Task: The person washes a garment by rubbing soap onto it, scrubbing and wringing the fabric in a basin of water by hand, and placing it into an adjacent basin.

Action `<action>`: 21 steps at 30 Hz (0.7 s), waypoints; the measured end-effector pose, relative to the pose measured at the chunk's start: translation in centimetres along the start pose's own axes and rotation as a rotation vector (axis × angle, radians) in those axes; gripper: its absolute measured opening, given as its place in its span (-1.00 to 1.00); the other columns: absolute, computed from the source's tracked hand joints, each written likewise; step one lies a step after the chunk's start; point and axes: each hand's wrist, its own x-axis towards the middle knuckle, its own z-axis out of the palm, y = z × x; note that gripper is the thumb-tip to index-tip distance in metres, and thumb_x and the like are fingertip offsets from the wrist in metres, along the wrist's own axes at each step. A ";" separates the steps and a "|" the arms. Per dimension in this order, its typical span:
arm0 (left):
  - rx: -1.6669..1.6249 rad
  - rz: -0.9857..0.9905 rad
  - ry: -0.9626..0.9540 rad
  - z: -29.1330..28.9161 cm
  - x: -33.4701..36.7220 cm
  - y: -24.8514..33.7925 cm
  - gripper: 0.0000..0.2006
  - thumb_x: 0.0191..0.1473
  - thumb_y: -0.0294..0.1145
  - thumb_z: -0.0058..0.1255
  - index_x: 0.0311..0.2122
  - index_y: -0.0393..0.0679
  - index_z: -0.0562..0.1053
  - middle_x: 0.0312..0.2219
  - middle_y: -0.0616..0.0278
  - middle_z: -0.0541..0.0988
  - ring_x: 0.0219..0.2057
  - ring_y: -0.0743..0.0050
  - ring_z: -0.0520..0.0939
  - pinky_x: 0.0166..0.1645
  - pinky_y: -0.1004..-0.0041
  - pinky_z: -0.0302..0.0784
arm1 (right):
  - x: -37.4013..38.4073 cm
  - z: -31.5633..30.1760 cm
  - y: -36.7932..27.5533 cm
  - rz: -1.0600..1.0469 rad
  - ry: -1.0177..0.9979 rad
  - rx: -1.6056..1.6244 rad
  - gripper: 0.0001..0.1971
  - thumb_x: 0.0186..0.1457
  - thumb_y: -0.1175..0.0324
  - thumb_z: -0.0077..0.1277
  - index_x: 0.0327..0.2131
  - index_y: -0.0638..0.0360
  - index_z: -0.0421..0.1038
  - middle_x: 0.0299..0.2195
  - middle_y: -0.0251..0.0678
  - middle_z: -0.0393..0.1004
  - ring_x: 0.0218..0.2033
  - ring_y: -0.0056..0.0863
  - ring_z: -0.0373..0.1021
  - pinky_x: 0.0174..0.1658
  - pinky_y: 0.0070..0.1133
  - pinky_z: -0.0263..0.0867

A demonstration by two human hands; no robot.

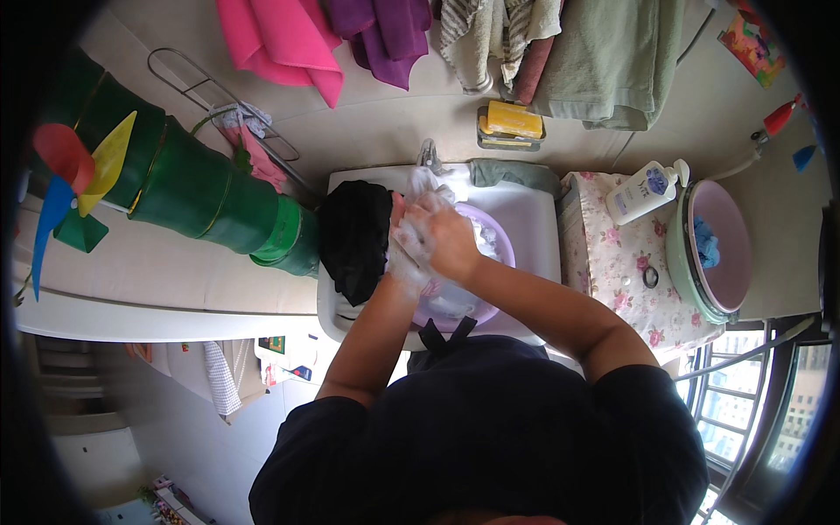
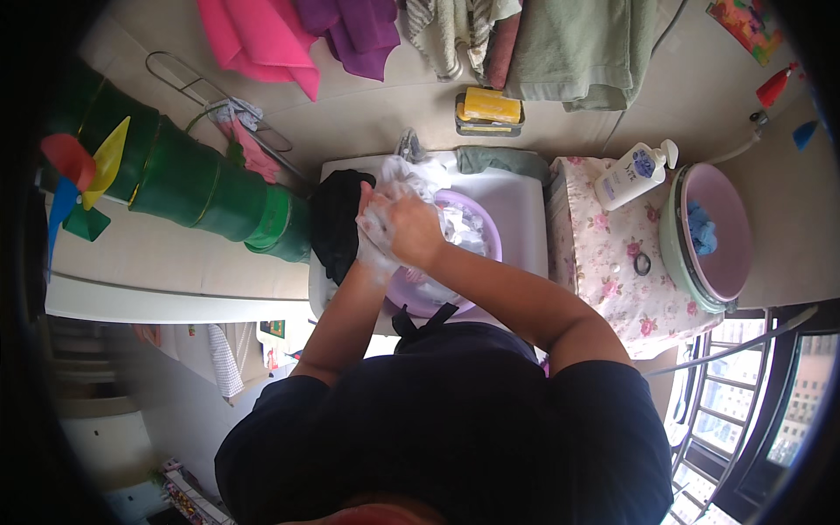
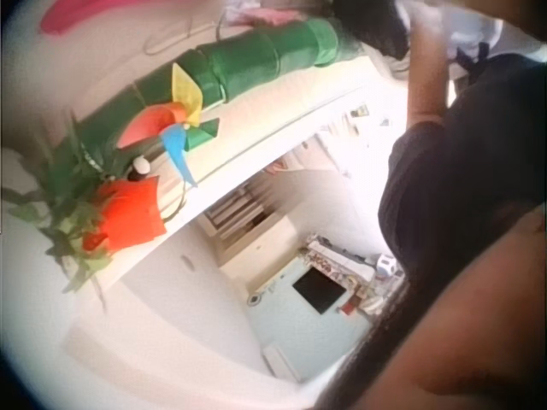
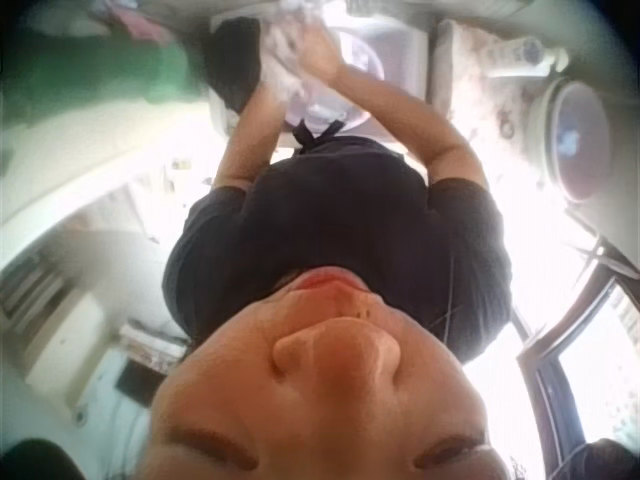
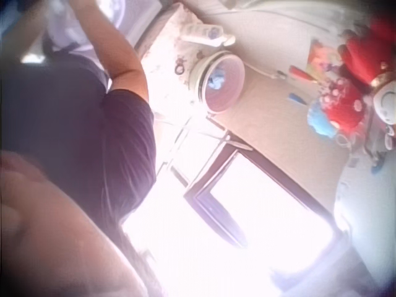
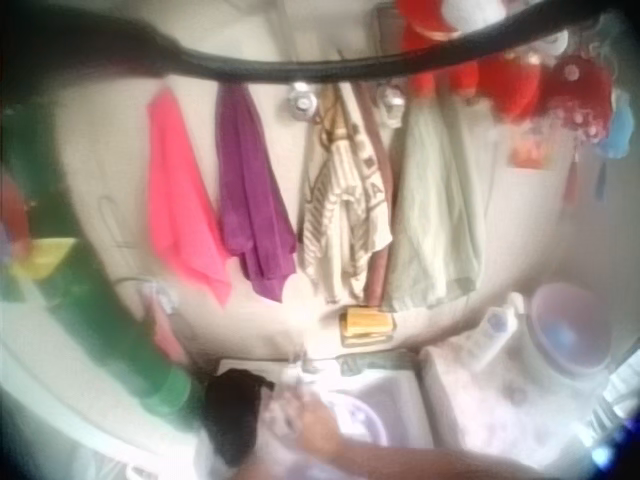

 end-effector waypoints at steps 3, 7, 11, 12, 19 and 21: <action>0.441 0.030 0.389 2.0 -0.5 -1.2 -0.59 0.19 -0.10 -0.39 0.05 -0.09 0.21 -0.02 0.27 0.34 0.03 0.38 0.33 0.13 0.33 0.19 | 0.6 0.0 1.5 0.250 -0.153 0.012 -0.64 -0.08 0.15 -0.06 -0.24 0.16 0.34 -0.31 -0.02 0.40 -0.30 -0.06 0.37 -0.23 -0.30 0.30; 0.751 0.106 0.250 -1.6 -0.4 0.8 -0.55 0.19 -0.05 -0.45 0.06 -0.13 0.20 0.01 0.22 0.31 0.03 0.37 0.34 0.12 0.36 0.21 | 1.2 1.0 2.7 0.224 -0.049 -0.015 -0.68 -0.06 0.19 -0.09 -0.29 0.25 0.35 -0.32 -0.02 0.41 -0.31 -0.11 0.38 -0.24 -0.36 0.31; 0.229 -0.005 0.177 0.8 -0.8 -0.9 -0.56 0.17 -0.03 -0.37 0.01 -0.13 0.25 -0.04 0.26 0.36 0.01 0.37 0.35 0.12 0.35 0.18 | -2.0 1.8 1.5 0.055 -0.198 -0.089 -0.71 0.04 0.20 -0.15 -0.42 0.27 0.37 -0.50 -0.03 0.43 -0.44 -0.14 0.41 -0.32 -0.38 0.30; 0.380 -0.005 0.536 1.2 -0.7 -0.9 -0.60 0.18 -0.08 -0.39 -0.04 -0.15 0.27 -0.02 0.26 0.34 0.02 0.38 0.34 0.14 0.33 0.17 | 1.0 0.5 1.0 0.263 -0.096 0.060 -0.72 0.05 0.18 -0.15 -0.44 0.23 0.38 -0.55 -0.03 0.42 -0.46 -0.14 0.40 -0.34 -0.38 0.29; 0.753 0.045 0.323 6.2 -2.1 0.8 -0.50 0.19 -0.11 -0.38 0.11 -0.28 0.12 0.02 0.08 0.29 0.05 0.29 0.32 0.13 0.28 0.17 | 0.8 -5.0 10.1 0.572 -0.003 0.615 -0.70 0.00 0.26 0.02 -0.20 0.18 0.34 -0.37 -0.25 0.46 -0.40 -0.34 0.40 -0.30 -0.39 0.33; 0.911 0.036 0.306 5.6 -2.5 1.4 -0.49 0.21 -0.11 -0.42 0.12 -0.30 0.08 0.02 0.08 0.29 0.05 0.30 0.32 0.13 0.32 0.17 | -1.2 -5.1 9.1 0.332 -0.037 0.557 -0.63 -0.04 0.31 0.07 -0.12 0.18 0.31 -0.32 -0.29 0.45 -0.34 -0.40 0.40 -0.26 -0.44 0.35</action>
